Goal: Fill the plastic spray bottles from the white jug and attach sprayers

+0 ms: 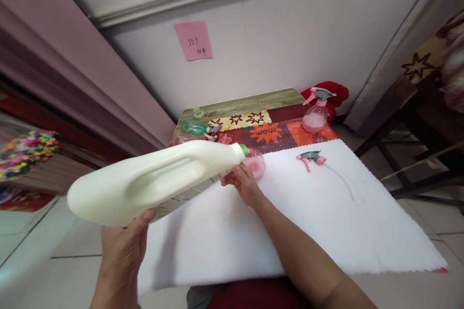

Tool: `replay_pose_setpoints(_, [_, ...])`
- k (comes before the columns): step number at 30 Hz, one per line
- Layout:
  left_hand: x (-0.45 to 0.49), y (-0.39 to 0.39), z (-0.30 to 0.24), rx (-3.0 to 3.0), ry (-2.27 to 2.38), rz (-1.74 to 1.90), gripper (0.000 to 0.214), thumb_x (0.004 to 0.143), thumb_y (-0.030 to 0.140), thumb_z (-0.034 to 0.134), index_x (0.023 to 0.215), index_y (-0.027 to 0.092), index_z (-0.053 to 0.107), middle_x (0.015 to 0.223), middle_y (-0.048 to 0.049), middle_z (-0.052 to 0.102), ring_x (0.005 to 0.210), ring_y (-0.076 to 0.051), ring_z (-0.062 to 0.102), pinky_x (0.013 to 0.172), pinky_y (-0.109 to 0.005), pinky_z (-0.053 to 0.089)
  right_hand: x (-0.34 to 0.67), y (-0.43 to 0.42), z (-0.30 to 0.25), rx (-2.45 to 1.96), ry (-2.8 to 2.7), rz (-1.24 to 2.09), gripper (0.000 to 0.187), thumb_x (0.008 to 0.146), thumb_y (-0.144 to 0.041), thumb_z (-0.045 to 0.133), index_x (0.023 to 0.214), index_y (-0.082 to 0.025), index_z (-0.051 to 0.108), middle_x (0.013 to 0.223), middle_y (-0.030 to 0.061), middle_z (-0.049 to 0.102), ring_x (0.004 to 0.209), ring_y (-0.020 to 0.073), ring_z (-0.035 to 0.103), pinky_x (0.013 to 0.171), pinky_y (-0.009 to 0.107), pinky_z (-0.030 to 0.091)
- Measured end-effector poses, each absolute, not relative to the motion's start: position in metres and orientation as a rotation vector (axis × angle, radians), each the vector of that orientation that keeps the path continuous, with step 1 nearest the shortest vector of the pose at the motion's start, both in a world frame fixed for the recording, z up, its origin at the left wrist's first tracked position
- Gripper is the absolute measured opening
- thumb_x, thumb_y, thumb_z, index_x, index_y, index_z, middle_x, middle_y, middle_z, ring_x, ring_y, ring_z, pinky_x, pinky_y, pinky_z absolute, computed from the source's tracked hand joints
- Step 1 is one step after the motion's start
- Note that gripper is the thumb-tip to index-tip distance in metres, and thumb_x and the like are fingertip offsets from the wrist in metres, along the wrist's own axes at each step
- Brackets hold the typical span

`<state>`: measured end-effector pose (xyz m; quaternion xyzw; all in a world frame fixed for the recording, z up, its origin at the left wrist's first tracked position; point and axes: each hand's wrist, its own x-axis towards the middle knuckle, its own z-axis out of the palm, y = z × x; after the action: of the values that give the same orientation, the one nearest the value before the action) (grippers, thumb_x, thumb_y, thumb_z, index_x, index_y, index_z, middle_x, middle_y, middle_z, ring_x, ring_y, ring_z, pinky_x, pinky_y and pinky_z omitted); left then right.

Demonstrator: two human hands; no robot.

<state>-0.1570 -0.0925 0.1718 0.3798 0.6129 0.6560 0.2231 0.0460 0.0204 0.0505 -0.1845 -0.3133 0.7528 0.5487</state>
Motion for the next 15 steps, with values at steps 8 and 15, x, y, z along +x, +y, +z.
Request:
replay_pose_setpoints(8, [-0.157, -0.0921, 0.1725, 1.023, 1.589, 1.856, 0.065, 0.05, 0.025, 0.095, 0.112, 0.023, 0.074, 0.125, -0.0064, 0.074, 0.13, -0.035, 0.059, 0.112, -0.051, 0.047, 0.0466, 0.0197, 0.0529, -0.436, -0.707, 1.8, 0.053, 0.074, -0.067, 0.08, 0.091, -0.019, 0.067, 0.07, 0.0024, 0.075, 0.065, 0.0169, 0.071, 0.065, 0.031, 0.059])
replay_pose_setpoints(15, [-0.1553, -0.0924, 0.1741, 1.045, 1.604, 1.839, 0.066, 0.05, 0.028, 0.096, 0.113, 0.024, 0.074, 0.124, -0.0064, 0.074, 0.127, -0.036, 0.062, 0.11, -0.052, 0.049, 0.0461, 0.0197, 0.0514, -0.428, -0.735, 1.787, 0.051, 0.078, -0.066, 0.077, 0.094, -0.019, 0.066, 0.073, 0.0035, 0.074, 0.067, 0.018, 0.071, 0.067, 0.033, 0.06])
